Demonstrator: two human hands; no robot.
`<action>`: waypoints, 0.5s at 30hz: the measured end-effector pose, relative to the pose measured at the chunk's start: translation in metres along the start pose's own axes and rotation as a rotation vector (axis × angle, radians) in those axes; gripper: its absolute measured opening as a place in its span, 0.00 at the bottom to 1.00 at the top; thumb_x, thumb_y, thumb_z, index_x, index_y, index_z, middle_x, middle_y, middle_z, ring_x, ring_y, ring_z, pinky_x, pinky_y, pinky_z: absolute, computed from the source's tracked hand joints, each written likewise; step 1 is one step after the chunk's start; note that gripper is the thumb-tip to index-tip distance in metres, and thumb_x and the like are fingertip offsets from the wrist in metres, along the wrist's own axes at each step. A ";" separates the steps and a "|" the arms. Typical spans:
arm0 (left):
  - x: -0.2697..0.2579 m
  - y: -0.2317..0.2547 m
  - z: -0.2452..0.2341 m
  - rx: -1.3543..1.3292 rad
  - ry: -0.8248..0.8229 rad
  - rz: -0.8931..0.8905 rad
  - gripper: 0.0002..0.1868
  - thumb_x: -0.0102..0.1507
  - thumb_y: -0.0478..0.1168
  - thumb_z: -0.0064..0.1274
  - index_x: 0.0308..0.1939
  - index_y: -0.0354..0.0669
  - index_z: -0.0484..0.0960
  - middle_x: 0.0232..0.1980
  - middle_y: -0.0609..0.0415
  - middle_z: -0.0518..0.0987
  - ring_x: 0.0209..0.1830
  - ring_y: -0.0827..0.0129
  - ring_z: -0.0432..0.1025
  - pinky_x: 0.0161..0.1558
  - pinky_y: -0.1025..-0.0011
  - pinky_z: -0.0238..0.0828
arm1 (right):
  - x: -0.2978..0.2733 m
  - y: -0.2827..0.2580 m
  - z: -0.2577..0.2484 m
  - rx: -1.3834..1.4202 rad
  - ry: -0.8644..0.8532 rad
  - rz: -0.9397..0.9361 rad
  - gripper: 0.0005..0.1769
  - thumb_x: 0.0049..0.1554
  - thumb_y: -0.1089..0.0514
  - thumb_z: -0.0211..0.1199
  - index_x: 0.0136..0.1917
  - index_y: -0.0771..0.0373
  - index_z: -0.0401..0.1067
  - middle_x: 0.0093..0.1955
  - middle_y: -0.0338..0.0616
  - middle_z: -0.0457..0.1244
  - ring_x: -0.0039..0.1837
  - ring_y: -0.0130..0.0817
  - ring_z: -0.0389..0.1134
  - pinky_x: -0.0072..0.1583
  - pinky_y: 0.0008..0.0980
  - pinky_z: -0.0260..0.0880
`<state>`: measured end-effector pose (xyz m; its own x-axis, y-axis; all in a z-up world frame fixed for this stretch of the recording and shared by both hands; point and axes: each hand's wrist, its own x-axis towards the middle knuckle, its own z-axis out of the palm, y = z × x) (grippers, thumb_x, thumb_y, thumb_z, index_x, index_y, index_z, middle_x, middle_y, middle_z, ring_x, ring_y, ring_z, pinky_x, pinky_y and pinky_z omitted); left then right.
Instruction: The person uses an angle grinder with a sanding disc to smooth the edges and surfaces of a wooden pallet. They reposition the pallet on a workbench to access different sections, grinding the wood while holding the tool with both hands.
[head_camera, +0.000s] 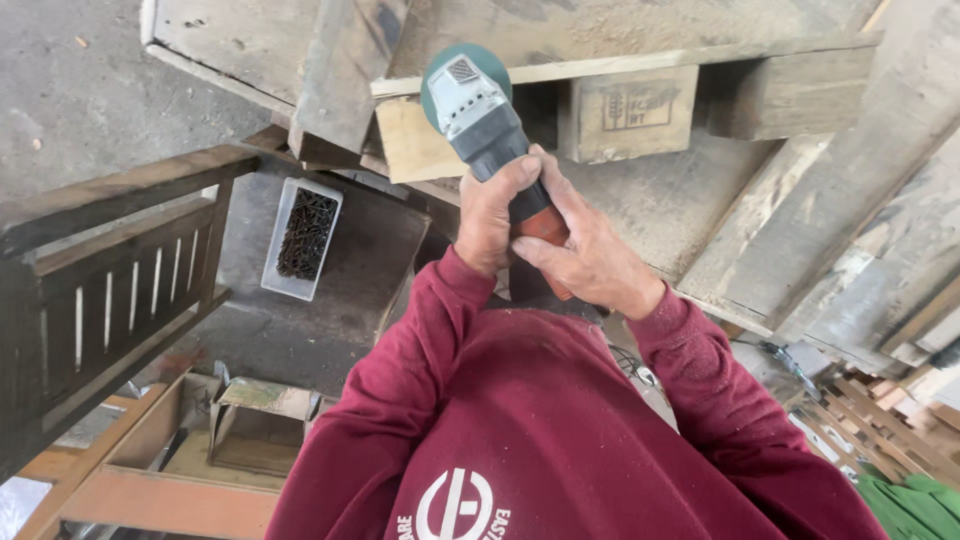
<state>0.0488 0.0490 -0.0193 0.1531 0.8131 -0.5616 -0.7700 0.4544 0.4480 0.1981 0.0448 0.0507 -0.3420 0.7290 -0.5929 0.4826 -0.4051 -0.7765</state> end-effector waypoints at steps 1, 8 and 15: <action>0.001 -0.007 0.006 0.006 0.003 0.000 0.14 0.61 0.38 0.61 0.48 0.33 0.80 0.43 0.53 0.81 0.41 0.68 0.76 0.47 0.68 0.75 | -0.004 0.003 -0.006 0.024 -0.020 0.129 0.58 0.55 0.51 0.66 0.89 0.58 0.38 0.76 0.55 0.63 0.59 0.53 0.70 0.61 0.38 0.72; 0.021 -0.057 0.046 0.022 0.001 -0.046 0.14 0.61 0.36 0.63 0.48 0.35 0.80 0.43 0.55 0.80 0.41 0.72 0.74 0.46 0.70 0.74 | -0.023 0.027 -0.051 -0.003 0.090 -0.153 0.53 0.57 0.54 0.67 0.85 0.66 0.39 0.79 0.60 0.56 0.79 0.46 0.60 0.73 0.38 0.61; 0.029 -0.099 0.083 0.023 -0.016 -0.115 0.14 0.61 0.37 0.63 0.48 0.34 0.80 0.43 0.55 0.80 0.40 0.72 0.75 0.45 0.70 0.75 | -0.046 0.050 -0.098 0.022 0.095 -0.069 0.54 0.56 0.54 0.66 0.85 0.66 0.38 0.76 0.61 0.57 0.77 0.47 0.61 0.72 0.40 0.62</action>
<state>0.1805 0.0581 -0.0226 0.2502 0.7606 -0.5991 -0.7322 0.5535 0.3969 0.3172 0.0451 0.0604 -0.2956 0.8040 -0.5159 0.4420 -0.3637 -0.8200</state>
